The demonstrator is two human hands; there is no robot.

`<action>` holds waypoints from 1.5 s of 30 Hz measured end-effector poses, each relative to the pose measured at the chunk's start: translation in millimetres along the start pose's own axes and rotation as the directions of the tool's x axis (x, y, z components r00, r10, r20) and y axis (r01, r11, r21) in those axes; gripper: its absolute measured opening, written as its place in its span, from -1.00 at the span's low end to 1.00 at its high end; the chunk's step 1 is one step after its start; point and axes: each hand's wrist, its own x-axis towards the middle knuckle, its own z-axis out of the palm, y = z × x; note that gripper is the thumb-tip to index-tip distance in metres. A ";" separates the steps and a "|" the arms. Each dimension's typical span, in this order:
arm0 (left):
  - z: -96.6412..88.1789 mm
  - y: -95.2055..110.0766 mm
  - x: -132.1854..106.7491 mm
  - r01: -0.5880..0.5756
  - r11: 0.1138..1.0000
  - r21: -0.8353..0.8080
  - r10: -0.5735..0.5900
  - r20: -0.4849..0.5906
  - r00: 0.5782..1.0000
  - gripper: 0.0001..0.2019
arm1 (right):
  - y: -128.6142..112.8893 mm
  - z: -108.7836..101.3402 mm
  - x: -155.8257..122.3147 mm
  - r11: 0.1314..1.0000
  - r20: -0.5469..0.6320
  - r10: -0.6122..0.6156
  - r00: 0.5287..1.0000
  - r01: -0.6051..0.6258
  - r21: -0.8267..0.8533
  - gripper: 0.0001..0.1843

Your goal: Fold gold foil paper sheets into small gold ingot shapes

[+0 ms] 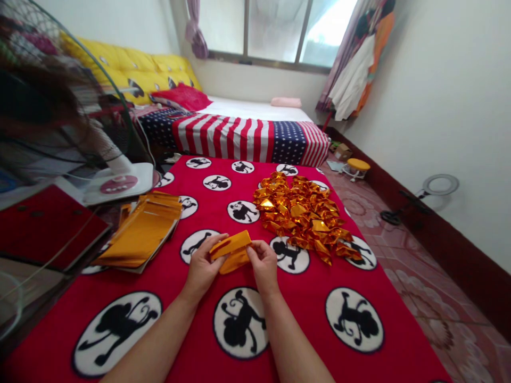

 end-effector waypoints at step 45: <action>-1.4 -11.0 0.0 0.351 0.884 -0.309 -0.360 0.027 0.932 -0.69 | -5.7 -1.0 -5.6 0.999 -0.034 0.001 0.999 0.001 0.053 -0.74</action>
